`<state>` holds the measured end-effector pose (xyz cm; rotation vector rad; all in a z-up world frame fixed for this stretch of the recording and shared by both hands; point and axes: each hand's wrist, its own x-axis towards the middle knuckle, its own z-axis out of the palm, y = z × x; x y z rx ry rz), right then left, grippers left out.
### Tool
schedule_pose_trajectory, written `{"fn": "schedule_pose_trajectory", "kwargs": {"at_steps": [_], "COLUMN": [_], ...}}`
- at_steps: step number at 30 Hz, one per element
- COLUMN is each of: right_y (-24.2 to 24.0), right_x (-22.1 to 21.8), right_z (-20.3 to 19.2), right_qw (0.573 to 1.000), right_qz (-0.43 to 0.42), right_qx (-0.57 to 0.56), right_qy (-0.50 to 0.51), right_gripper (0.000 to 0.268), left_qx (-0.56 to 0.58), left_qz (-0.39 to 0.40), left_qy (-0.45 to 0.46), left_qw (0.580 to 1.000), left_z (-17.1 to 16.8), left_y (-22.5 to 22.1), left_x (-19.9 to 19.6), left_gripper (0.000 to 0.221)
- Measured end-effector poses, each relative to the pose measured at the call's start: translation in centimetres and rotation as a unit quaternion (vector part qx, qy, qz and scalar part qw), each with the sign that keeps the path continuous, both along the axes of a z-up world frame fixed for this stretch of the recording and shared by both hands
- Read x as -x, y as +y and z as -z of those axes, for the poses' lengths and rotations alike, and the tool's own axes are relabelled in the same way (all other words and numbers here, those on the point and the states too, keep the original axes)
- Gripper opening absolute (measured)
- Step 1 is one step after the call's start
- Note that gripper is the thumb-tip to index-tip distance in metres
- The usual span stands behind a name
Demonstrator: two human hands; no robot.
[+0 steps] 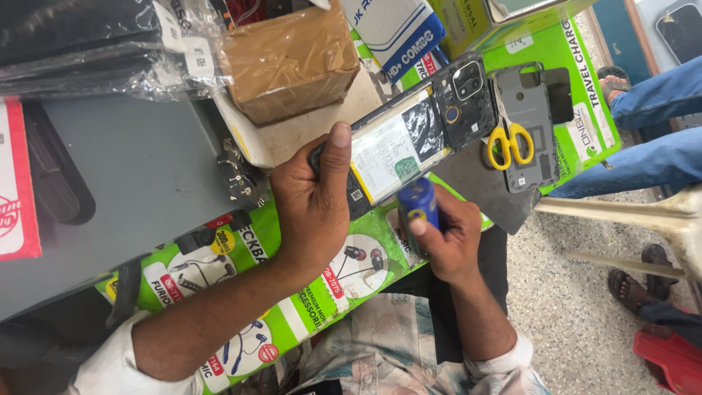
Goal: The person uses a blue heat gun to apply heat to the back of a disassembled smartphone, focusing on the camera module and battery area. They then switch to a screwdriver to manipulate internal components and screws on the device.
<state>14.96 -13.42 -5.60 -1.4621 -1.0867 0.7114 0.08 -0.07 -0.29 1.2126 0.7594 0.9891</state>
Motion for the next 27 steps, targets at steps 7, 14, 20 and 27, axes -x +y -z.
{"fn": "schedule_pose_trajectory", "kwargs": {"at_steps": [7,14,20,27], "right_y": [-0.8,-1.0,-1.0,-0.9], "right_x": [-0.1,-0.2,0.1,-0.1], "right_z": [0.8,1.4,1.1,1.0], "right_qw": [0.999,0.997,0.995,0.996], "right_qz": [0.035,0.065,0.082,0.08], "right_qx": [0.031,-0.047,-0.048,-0.044], "right_qy": [0.0,-0.017,-0.039,-0.012], "right_gripper": [0.046,0.055,0.057,0.055], "left_qx": [-0.009,0.025,-0.004,-0.001], "left_qz": [-0.004,0.043,0.048,0.044], "left_qy": [0.006,-0.076,-0.041,-0.047], "left_qw": [1.0,0.996,0.998,0.998], "left_z": [0.0,0.0,0.0,0.6], "left_y": [-0.1,0.0,0.1,0.2], "left_x": [0.0,0.2,0.3,0.2], "left_gripper": [0.045,0.042,0.04,0.041]}}
